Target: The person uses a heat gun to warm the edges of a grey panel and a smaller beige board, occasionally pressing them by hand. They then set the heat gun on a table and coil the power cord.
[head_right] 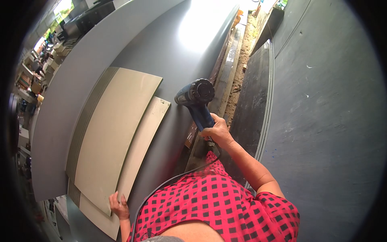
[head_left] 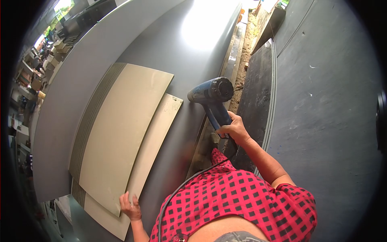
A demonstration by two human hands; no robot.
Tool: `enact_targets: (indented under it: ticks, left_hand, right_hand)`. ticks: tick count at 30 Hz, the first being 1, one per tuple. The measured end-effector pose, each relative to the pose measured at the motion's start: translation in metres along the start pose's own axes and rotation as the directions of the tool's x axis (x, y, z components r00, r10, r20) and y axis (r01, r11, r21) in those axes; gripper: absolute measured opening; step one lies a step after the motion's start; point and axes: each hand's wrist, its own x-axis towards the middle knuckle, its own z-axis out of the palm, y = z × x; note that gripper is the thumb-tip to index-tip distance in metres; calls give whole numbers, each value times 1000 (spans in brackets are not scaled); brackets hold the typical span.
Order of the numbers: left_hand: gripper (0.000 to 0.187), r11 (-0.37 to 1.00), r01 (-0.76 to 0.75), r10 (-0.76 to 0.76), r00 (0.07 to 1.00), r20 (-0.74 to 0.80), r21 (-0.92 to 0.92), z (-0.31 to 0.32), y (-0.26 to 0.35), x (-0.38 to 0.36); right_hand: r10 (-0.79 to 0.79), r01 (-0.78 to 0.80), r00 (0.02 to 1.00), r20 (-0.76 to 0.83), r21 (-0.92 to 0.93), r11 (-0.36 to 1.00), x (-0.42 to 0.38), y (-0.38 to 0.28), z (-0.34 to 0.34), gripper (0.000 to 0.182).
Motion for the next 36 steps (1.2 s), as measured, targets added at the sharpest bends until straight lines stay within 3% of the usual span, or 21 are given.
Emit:
enact_targets:
  ticks: [1, 3, 5, 9, 13, 17, 26, 36]
  left_hand:
    - [32, 989, 92, -95, 995, -16, -112, 6, 24, 17]
    - [33, 981, 32, -44, 997, -58, -193, 23, 57, 48]
    - [36, 966, -173, 147, 978, -145, -191, 45, 85, 84]
    - [40, 948, -243, 236, 970, -59, -208, 72, 157, 150]
    - [58, 957, -278, 281, 959, 27, -84, 113, 192, 201]
    - [72, 972, -235, 235, 971, 40, -21, 164, 204, 239]
    - [78, 954, -124, 128, 992, 3, 272, 208, 215, 255]
    - [76, 949, -132, 151, 988, -44, 287, 213, 211, 255]
  right_hand:
    - [6, -6, 1000, 4, -14, 1000, 0, -3, -1, 49]
    - [11, -11, 1000, 23, -27, 1000, 1, -8, -3, 51]
    - [16, -14, 1000, 15, -88, 996, 3, -13, -6, 51]
    - [15, -9, 997, 78, -79, 997, 16, -16, -16, 58]
    - [35, -33, 995, 92, -18, 999, 41, -19, -25, 60]
    - [-10, 10, 999, 47, 5, 1000, 79, -30, -43, 56]
    - [-135, 135, 990, -46, -6, 991, 170, -62, -85, 43]
    - [-83, 81, 996, -32, -59, 995, 220, -69, -115, 48]
